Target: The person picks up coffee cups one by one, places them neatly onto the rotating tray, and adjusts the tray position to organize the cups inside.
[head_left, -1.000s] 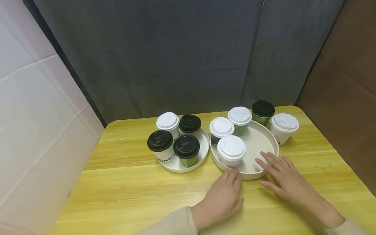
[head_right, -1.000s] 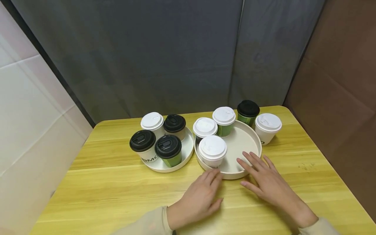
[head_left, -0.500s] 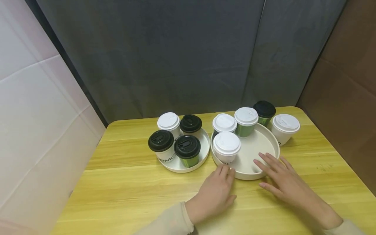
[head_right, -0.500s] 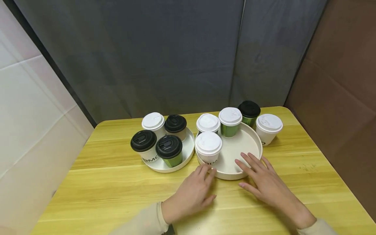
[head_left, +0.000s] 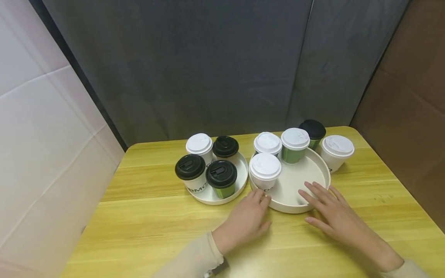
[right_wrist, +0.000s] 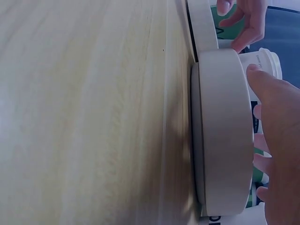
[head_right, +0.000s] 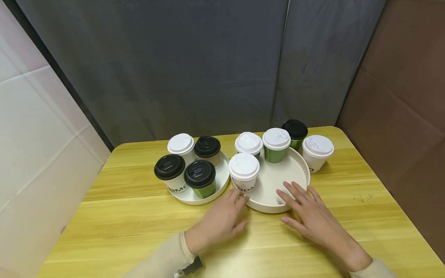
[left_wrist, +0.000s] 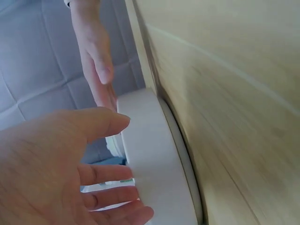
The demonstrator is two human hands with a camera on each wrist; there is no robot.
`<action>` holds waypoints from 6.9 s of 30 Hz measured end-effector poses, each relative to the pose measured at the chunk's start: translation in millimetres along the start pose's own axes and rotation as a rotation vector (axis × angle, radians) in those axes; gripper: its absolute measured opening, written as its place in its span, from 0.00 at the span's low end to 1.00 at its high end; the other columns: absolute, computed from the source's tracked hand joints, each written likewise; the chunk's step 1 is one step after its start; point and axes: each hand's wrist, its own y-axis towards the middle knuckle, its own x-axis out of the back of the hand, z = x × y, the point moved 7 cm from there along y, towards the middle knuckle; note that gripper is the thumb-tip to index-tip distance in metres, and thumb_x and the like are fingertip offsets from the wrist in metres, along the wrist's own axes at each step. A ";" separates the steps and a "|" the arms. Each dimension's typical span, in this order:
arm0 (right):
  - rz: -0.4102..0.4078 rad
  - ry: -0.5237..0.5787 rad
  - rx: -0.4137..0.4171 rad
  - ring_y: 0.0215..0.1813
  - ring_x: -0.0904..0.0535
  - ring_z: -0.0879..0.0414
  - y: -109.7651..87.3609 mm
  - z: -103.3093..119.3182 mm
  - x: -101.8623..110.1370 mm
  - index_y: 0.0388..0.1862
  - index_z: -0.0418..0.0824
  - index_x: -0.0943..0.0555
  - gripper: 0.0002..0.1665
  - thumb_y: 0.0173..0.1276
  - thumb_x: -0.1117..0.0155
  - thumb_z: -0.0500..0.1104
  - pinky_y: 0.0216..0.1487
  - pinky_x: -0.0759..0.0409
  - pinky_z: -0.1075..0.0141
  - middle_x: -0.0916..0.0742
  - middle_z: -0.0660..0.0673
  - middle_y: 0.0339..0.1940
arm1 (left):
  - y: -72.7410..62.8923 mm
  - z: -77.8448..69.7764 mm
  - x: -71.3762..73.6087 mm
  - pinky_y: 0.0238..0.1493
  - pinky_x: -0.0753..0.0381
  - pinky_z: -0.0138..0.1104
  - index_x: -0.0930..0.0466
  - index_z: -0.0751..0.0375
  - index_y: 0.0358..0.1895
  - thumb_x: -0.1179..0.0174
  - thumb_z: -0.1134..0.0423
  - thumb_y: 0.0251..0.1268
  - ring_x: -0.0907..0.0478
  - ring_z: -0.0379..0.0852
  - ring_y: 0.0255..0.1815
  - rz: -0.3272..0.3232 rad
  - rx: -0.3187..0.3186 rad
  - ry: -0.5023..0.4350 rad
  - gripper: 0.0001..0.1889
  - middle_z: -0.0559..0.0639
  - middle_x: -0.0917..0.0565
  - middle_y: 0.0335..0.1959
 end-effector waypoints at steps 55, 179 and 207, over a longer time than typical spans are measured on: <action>-0.228 0.106 -0.288 0.69 0.31 0.29 38.2 -78.0 81.9 0.74 0.45 0.33 0.41 0.64 0.30 0.47 0.60 0.32 0.31 0.28 0.32 0.73 | 83.4 -41.5 34.2 0.67 0.27 0.27 0.36 0.53 0.72 0.45 0.50 0.70 0.27 0.38 0.69 -0.006 0.035 -0.654 0.30 0.46 0.26 0.69; -0.411 0.218 -0.257 0.55 0.21 0.41 54.3 -17.1 113.9 0.66 0.41 0.24 0.49 0.40 0.16 0.41 0.42 0.35 0.69 0.17 0.36 0.60 | 65.6 -59.8 37.7 0.76 0.38 0.31 0.74 0.58 0.80 0.44 0.49 0.69 0.47 0.48 0.80 0.107 0.076 -0.880 0.52 0.56 0.69 0.83; -0.308 0.294 -0.234 0.64 0.23 0.36 56.0 13.8 70.3 0.66 0.41 0.25 0.46 0.44 0.18 0.42 0.55 0.23 0.39 0.20 0.35 0.65 | 16.0 -44.7 18.1 0.80 0.46 0.42 0.79 0.55 0.79 0.42 0.49 0.67 0.63 0.50 0.84 0.146 0.145 -0.881 0.55 0.56 0.72 0.82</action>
